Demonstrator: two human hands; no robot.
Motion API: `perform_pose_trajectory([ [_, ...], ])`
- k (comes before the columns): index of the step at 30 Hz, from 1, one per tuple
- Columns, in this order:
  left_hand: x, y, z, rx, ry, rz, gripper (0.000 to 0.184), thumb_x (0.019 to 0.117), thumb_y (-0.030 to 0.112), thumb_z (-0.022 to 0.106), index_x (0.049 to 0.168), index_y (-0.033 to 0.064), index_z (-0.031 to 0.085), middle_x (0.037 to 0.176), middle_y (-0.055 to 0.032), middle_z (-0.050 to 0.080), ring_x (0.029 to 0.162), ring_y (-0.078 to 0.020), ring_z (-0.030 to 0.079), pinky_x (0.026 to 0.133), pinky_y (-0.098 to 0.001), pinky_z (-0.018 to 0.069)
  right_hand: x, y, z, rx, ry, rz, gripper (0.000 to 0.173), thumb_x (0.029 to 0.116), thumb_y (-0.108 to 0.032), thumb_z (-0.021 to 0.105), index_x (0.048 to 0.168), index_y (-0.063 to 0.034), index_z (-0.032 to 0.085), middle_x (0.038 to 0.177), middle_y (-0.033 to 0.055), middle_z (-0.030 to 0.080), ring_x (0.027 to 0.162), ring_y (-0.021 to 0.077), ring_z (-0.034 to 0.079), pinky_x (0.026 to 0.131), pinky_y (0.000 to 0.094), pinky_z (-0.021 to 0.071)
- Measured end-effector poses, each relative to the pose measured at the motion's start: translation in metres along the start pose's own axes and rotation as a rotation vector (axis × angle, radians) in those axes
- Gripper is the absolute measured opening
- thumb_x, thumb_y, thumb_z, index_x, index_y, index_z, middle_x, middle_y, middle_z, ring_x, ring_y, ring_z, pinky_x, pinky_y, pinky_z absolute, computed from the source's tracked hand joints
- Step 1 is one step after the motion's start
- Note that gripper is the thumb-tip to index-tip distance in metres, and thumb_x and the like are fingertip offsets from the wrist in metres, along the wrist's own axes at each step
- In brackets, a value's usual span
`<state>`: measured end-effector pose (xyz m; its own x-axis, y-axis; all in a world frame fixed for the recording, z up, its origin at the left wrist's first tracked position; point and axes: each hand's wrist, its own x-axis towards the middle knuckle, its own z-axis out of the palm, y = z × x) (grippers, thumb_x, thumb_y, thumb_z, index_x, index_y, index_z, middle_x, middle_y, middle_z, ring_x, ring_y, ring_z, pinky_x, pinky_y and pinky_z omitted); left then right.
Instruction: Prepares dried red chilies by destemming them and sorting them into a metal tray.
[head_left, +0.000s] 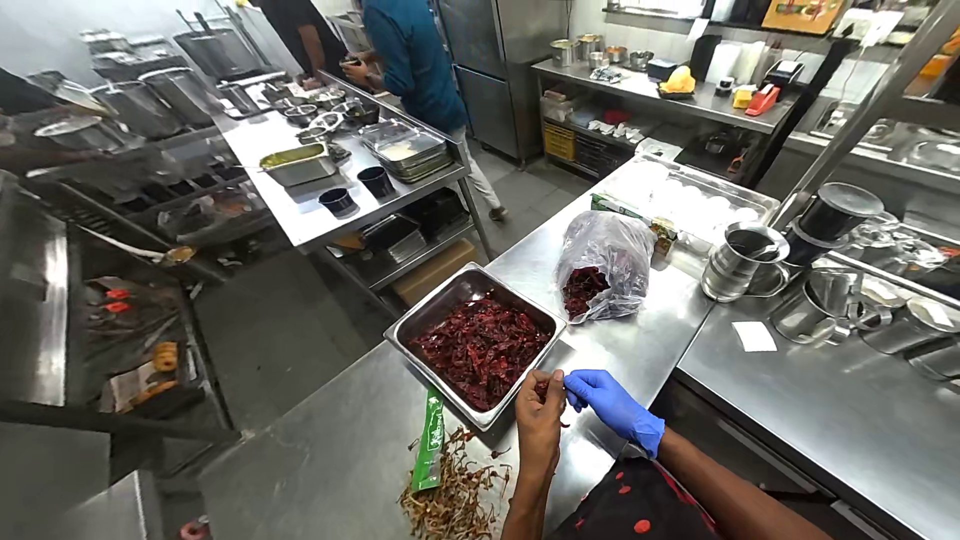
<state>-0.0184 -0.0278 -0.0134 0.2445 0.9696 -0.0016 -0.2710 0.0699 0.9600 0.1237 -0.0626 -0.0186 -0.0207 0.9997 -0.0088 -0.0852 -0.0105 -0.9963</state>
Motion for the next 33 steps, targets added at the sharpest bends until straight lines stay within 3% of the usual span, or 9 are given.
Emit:
perform_pose_trajectory([
  [2,-0.001,-0.001,0.0,0.073,0.039,-0.087,0.022,0.102,0.021,0.064,0.095,-0.0003,0.063,0.062,-0.0087,0.052,0.048,-0.0146,0.045,0.044,-0.0273,0.0388,0.002,0.0,0.004,-0.01,0.045,-0.011,0.042,0.1079,-0.034,0.05,0.079,-0.0057,0.065,0.07,0.0031,0.058,0.068,0.0131,0.057,0.069,0.0302,0.0502],
  [7,-0.005,-0.006,-0.005,0.039,-0.057,-0.288,0.05,0.1108,0.038,0.041,0.071,0.0097,0.049,0.052,0.0038,0.035,0.041,-0.0068,0.032,0.039,-0.0227,0.0298,0.007,-0.003,0.0,-0.254,0.028,0.002,0.044,0.1069,-0.04,0.051,0.079,-0.0097,0.068,0.07,0.001,0.06,0.067,0.012,0.059,0.066,0.0322,0.0506],
  [10,-0.003,-0.002,-0.008,-0.035,-0.081,-0.244,0.041,0.109,0.03,0.048,0.075,0.0083,0.056,0.054,0.0042,0.037,0.043,-0.005,0.033,0.041,-0.021,0.03,0.008,-0.001,-0.007,-0.291,-0.057,0.038,0.044,0.1073,-0.041,0.048,0.083,-0.0108,0.069,0.072,-0.0003,0.06,0.068,0.0112,0.059,0.067,0.0316,0.0496],
  [14,0.002,-0.004,-0.011,0.063,-0.07,-0.095,0.033,0.1057,0.026,0.056,0.081,0.0057,0.061,0.056,0.003,0.042,0.046,-0.0062,0.037,0.044,-0.0225,0.0324,0.009,-0.005,-0.002,-0.013,-0.077,0.116,0.054,0.1104,-0.043,0.04,0.074,-0.0082,0.061,0.066,0.0015,0.054,0.064,0.0142,0.055,0.066,0.0329,0.0487],
  [17,0.005,-0.009,-0.007,0.15,-0.043,0.024,0.036,0.1057,0.025,0.054,0.076,0.0064,0.059,0.057,0.0012,0.043,0.048,-0.0094,0.04,0.047,-0.0261,0.0361,0.012,-0.006,0.003,0.155,-0.068,0.199,0.054,0.1084,-0.047,0.044,0.073,-0.0095,0.059,0.063,0.0,0.051,0.06,0.0128,0.052,0.062,0.0311,0.0461],
  [22,0.003,-0.006,0.002,-0.001,0.002,0.041,0.034,0.1065,0.022,0.05,0.077,0.0065,0.059,0.055,0.0025,0.043,0.047,-0.0065,0.04,0.047,-0.023,0.0365,0.013,-0.004,0.02,0.486,-0.019,0.096,0.04,0.1074,-0.029,0.048,0.07,-0.0154,0.052,0.06,-0.0059,0.041,0.056,0.0062,0.042,0.057,0.0247,0.0385],
  [26,-0.007,0.012,0.016,-0.107,0.148,-0.079,0.034,0.1078,0.018,0.046,0.077,0.0067,0.057,0.054,0.0038,0.041,0.044,-0.005,0.037,0.044,-0.0217,0.0343,0.015,-0.006,0.028,0.076,0.182,-0.099,0.042,0.1033,-0.029,0.057,0.066,-0.009,0.06,0.058,-0.0008,0.051,0.054,0.0097,0.049,0.053,0.0287,0.0433],
  [30,-0.016,0.021,0.014,0.72,0.366,0.304,0.029,0.0998,0.016,0.056,0.076,0.0045,0.066,0.054,0.0001,0.052,0.049,-0.0118,0.052,0.051,-0.0336,0.0474,0.018,-0.009,0.03,-0.69,0.354,-0.512,0.045,0.1034,-0.028,0.055,0.061,-0.0124,0.054,0.057,-0.001,0.049,0.059,0.0129,0.053,0.066,0.0343,0.0451],
  [33,-0.013,0.016,0.008,0.985,0.419,0.493,0.033,0.098,0.023,0.055,0.07,0.0088,0.063,0.051,0.0013,0.05,0.045,-0.0136,0.053,0.046,-0.0373,0.0463,0.016,-0.006,0.035,-0.741,0.412,-0.477,0.045,0.1031,-0.03,0.054,0.061,-0.0138,0.053,0.055,-0.0023,0.047,0.056,0.0116,0.05,0.064,0.034,0.0423],
])
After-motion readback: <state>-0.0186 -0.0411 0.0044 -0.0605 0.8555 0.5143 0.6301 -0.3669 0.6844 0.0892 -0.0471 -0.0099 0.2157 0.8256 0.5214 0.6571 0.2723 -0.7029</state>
